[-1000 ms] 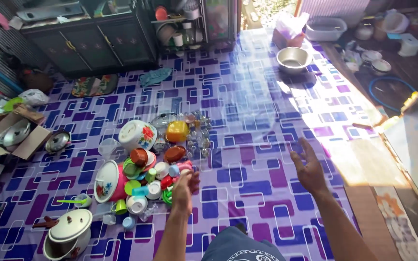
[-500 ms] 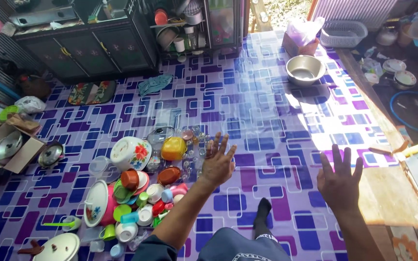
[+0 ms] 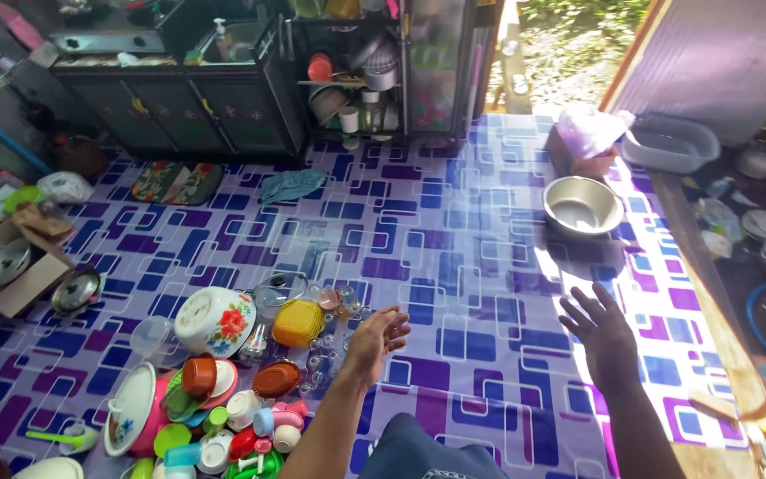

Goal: The recorder is repairing a wooden floor by measuring, aligning with string, and sawing wooden planks.

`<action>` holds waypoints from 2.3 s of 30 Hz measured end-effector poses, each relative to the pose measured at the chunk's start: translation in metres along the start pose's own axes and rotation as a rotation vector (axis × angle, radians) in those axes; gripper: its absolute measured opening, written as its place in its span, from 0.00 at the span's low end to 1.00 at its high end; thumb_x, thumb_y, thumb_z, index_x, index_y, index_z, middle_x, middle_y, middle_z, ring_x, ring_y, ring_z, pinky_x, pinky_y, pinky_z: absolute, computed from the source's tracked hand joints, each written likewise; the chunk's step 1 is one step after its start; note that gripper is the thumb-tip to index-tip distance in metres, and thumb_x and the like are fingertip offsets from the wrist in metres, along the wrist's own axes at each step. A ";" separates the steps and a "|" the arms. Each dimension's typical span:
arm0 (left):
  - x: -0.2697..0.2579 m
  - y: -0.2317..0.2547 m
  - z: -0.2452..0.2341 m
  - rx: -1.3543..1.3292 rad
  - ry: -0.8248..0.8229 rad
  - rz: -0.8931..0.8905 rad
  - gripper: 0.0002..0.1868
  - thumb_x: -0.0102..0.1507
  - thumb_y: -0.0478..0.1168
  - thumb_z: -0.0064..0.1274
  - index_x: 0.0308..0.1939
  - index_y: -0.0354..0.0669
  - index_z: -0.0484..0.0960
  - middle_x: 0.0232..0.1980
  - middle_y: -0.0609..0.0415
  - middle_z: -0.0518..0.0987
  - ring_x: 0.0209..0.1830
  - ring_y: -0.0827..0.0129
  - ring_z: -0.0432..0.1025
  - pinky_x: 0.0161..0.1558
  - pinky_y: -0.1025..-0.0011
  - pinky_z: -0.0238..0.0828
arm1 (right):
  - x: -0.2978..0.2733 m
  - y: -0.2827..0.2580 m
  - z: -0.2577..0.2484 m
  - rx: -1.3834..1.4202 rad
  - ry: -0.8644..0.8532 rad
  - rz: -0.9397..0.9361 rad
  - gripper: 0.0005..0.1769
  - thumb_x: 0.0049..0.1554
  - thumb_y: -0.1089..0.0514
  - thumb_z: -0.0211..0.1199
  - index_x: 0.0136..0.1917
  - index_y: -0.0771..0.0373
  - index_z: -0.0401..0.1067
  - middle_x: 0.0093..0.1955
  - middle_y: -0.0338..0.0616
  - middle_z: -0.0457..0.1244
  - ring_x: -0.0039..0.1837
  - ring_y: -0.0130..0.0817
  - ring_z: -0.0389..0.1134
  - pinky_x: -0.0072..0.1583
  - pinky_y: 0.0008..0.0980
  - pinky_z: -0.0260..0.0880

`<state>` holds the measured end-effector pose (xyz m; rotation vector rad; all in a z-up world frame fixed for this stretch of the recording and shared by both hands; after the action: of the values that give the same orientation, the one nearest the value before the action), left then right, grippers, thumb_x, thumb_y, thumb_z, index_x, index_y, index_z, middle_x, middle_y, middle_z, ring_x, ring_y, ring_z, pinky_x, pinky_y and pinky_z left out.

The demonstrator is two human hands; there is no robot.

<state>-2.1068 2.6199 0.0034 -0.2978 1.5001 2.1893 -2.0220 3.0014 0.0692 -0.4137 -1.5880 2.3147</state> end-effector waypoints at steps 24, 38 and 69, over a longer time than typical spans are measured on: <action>0.488 0.172 0.086 1.253 0.196 0.621 0.11 0.76 0.49 0.50 0.55 0.55 0.85 0.53 0.57 0.87 0.54 0.65 0.81 0.57 0.68 0.76 | 0.500 0.026 0.093 -1.230 0.036 -0.292 0.12 0.64 0.55 0.66 0.61 0.52 0.78 0.57 0.49 0.72 0.56 0.41 0.75 0.60 0.33 0.74; 0.657 0.297 0.174 1.480 0.100 0.764 0.30 0.59 0.43 0.62 0.65 0.43 0.77 0.76 0.35 0.62 0.78 0.39 0.50 0.72 0.43 0.47 | 0.764 0.066 0.132 -1.442 -0.144 -0.761 0.36 0.57 0.45 0.58 0.76 0.58 0.62 0.83 0.62 0.48 0.87 0.58 0.39 0.80 0.62 0.36; 1.117 0.578 0.149 1.316 0.711 0.904 0.30 0.58 0.42 0.59 0.63 0.40 0.75 0.73 0.35 0.65 0.73 0.42 0.57 0.66 0.46 0.55 | 1.289 0.024 0.366 -1.241 -0.197 -0.931 0.34 0.53 0.51 0.66 0.70 0.61 0.65 0.76 0.58 0.56 0.82 0.57 0.50 0.75 0.54 0.54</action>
<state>-3.3471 2.8707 0.0562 0.1263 3.5626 0.9794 -3.3471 3.2028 0.0901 0.3067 -2.4158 0.5587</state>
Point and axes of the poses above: each hand's wrist, its own x-axis towards the middle knuckle, its own z-axis out of the palm, y = z × x, the point moved 3 cm from there along x, towards the middle knuckle
